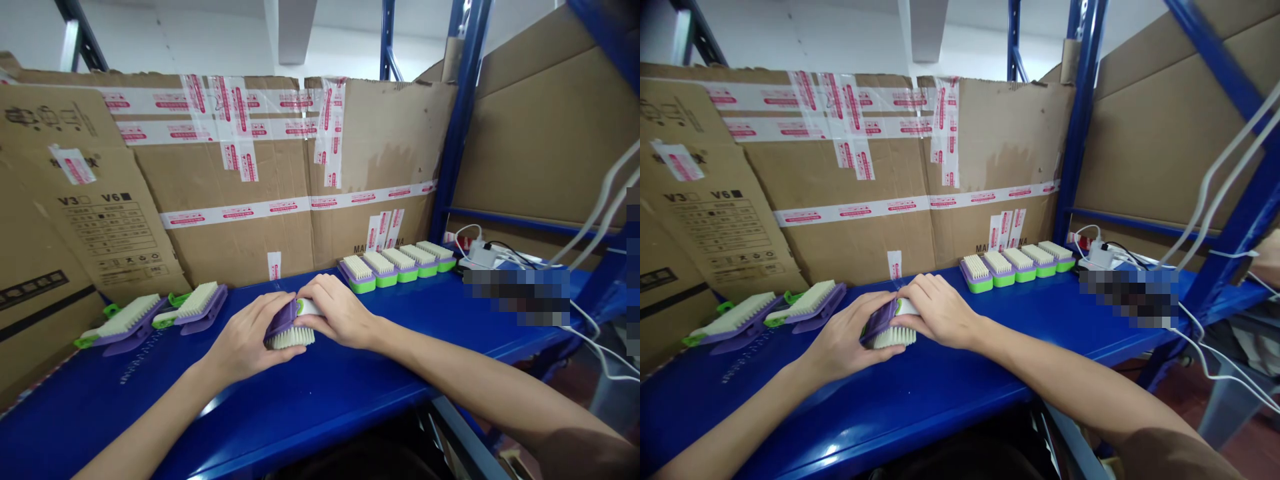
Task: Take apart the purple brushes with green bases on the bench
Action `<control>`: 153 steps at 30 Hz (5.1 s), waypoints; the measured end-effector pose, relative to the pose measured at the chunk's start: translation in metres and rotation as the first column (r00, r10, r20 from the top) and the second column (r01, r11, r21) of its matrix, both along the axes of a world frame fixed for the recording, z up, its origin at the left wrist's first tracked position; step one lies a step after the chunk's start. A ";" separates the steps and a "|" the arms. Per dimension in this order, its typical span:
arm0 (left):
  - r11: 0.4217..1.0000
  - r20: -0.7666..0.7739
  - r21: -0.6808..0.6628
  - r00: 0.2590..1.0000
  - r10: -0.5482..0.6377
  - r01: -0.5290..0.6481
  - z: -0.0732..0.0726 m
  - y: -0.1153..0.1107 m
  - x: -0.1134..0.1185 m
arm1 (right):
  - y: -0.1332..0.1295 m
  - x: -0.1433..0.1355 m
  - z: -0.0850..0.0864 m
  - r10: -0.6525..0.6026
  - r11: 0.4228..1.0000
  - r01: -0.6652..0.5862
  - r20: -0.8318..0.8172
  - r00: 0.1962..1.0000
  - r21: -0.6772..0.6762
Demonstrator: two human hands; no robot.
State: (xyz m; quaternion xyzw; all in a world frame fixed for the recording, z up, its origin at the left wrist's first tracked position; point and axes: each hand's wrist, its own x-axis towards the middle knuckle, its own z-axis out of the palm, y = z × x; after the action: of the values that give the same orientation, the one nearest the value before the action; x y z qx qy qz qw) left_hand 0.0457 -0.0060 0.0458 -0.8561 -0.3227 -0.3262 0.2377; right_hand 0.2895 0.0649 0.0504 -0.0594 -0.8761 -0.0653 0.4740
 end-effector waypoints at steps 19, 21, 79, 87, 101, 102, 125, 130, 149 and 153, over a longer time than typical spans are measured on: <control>0.989 0.040 -0.137 0.997 0.069 -0.063 -0.002 0.004 -0.003 | 0.007 0.002 0.000 -0.027 0.983 0.043 0.092 0.995 -0.177; 0.990 0.054 -0.129 0.997 0.062 -0.055 -0.002 0.004 -0.002 | 0.007 0.002 0.000 -0.028 0.983 0.044 0.091 0.995 -0.181; 0.940 -0.229 0.330 0.973 -0.006 0.083 0.004 -0.007 0.013 | 0.003 0.003 -0.003 -0.019 0.999 0.009 0.222 0.975 0.046; 0.915 -0.270 0.393 0.963 0.020 0.091 0.000 -0.008 0.013 | -0.004 0.002 -0.002 0.000 0.996 -0.018 0.204 0.979 0.084; 0.892 -0.275 0.432 0.962 -0.005 0.128 0.001 -0.009 0.017 | -0.008 -0.001 -0.003 -0.040 0.981 0.000 0.202 0.979 0.192; 0.888 -0.280 0.439 0.960 -0.009 0.136 0.001 -0.009 0.017 | -0.007 -0.001 -0.004 -0.043 0.980 0.002 0.201 0.979 0.200; 0.849 -0.218 0.486 0.970 -0.112 0.207 -0.001 -0.006 0.018 | -0.012 -0.002 -0.003 0.036 0.973 -0.075 0.177 0.984 0.217; 0.834 -0.227 0.517 0.970 -0.086 0.195 0.000 -0.008 0.017 | -0.012 -0.002 -0.003 0.018 0.970 -0.056 0.157 0.987 0.238; 0.873 -0.120 0.442 0.978 -0.169 0.205 -0.005 -0.003 0.011 | -0.016 0.001 0.001 0.036 0.990 -0.055 0.145 0.989 0.127; 0.888 -0.076 0.417 0.981 -0.181 0.196 -0.005 -0.003 0.010 | -0.014 0.002 0.001 0.039 0.994 -0.051 0.125 0.991 0.100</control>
State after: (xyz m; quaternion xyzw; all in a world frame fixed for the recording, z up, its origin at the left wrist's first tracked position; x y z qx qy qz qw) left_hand 0.0562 -0.0088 0.0410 -0.8171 -0.1558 -0.3948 0.3902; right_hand 0.2911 0.0510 0.0511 -0.0108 -0.9001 -0.1034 0.4230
